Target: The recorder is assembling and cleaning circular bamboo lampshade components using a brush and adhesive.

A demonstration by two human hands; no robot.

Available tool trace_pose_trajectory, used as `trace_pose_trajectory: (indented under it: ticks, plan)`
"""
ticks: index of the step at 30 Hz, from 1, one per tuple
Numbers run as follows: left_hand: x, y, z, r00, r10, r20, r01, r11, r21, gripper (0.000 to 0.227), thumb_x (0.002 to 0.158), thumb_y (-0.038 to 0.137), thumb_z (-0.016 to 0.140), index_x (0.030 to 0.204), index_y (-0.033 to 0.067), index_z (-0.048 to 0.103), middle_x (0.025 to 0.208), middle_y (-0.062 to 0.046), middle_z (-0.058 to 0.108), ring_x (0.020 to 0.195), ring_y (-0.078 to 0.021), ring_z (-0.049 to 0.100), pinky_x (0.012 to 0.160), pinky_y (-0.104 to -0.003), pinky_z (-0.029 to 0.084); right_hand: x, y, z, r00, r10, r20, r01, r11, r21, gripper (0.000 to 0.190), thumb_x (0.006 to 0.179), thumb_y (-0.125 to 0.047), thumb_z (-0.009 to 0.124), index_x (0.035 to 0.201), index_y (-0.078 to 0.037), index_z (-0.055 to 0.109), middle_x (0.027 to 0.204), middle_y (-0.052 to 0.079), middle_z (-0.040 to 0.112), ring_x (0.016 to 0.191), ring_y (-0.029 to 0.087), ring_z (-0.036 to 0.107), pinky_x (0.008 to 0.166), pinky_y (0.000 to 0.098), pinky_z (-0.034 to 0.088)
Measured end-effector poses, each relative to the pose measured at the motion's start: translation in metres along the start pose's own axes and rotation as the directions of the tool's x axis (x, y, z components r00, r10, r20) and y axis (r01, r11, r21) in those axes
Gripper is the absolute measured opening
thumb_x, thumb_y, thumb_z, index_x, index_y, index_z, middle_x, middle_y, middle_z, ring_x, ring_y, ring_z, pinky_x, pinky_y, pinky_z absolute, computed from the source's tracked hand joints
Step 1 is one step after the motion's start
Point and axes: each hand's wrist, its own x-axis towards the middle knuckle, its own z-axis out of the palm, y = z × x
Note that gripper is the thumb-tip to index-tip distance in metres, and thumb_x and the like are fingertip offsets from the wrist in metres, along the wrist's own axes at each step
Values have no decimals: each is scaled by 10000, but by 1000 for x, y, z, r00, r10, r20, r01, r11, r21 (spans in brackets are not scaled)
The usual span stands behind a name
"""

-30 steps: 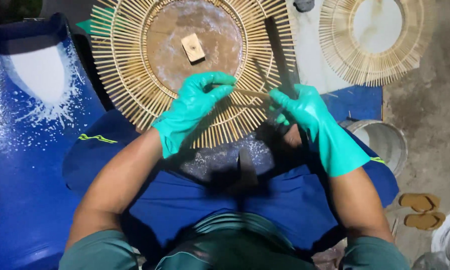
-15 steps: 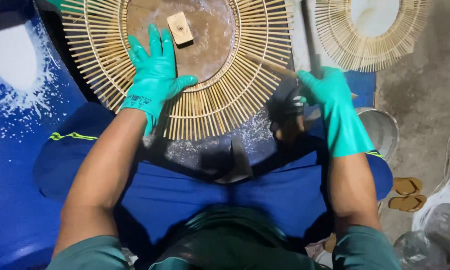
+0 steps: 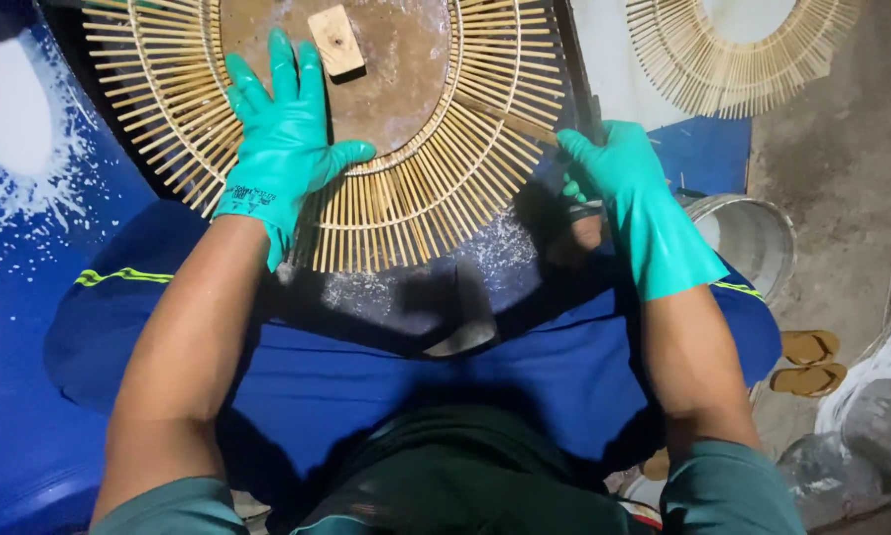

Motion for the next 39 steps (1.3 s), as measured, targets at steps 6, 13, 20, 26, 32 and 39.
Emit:
trace_pose_trajectory:
  ticks: [6,13,20,26,32,39]
  plan:
    - [-1,-2,-1,1000,20,-14,-20,1000,-14,1288,756,605,850,1663,1,164,1717,-282,32,1478,-675,-53,1206,-732,32,-7,-6,1,1000,-2,1,2,999,-32,277,972,-263,730,937,9,692,699,98,678,514,186,641,442,330,500]
    - [0,-8,2,998,40,-45,-41,999,-25,1288,761,615,840,1665,0,157,1707,-289,42,1472,-679,-57,1204,-731,17,-2,-2,-11,997,-79,-19,76,986,-150,280,987,-267,738,959,11,728,738,89,711,568,158,656,492,310,499]
    - [0,-28,-4,993,120,-4,-120,993,22,1242,735,572,835,1696,96,207,1742,-243,55,1516,-620,-29,1211,-742,41,-10,-21,-33,988,-92,-123,81,993,-91,279,975,-279,735,988,-1,725,769,81,725,554,163,665,471,313,518]
    - [-2,-17,-9,998,57,10,-57,997,-44,1271,730,562,860,1672,20,201,1735,-235,79,1528,-579,-36,1196,-740,55,2,-15,-21,989,-83,-120,68,990,-127,319,1010,-281,734,983,36,714,721,123,696,544,186,648,467,329,496]
    - [0,-19,-11,999,49,-12,-50,998,-46,1337,707,598,886,1668,-12,185,1737,-233,81,1536,-567,-65,1203,-752,11,19,-12,-10,995,-99,-23,96,988,-120,317,984,-281,745,980,32,696,741,110,719,569,181,693,477,326,549]
    - [-3,-27,-11,990,129,-53,-132,990,-43,1308,747,585,893,1679,-34,215,1742,-252,111,1543,-585,-31,1214,-758,6,8,-15,-6,999,-39,29,41,997,-59,317,978,-286,745,1024,24,697,738,115,709,551,187,675,464,320,527]
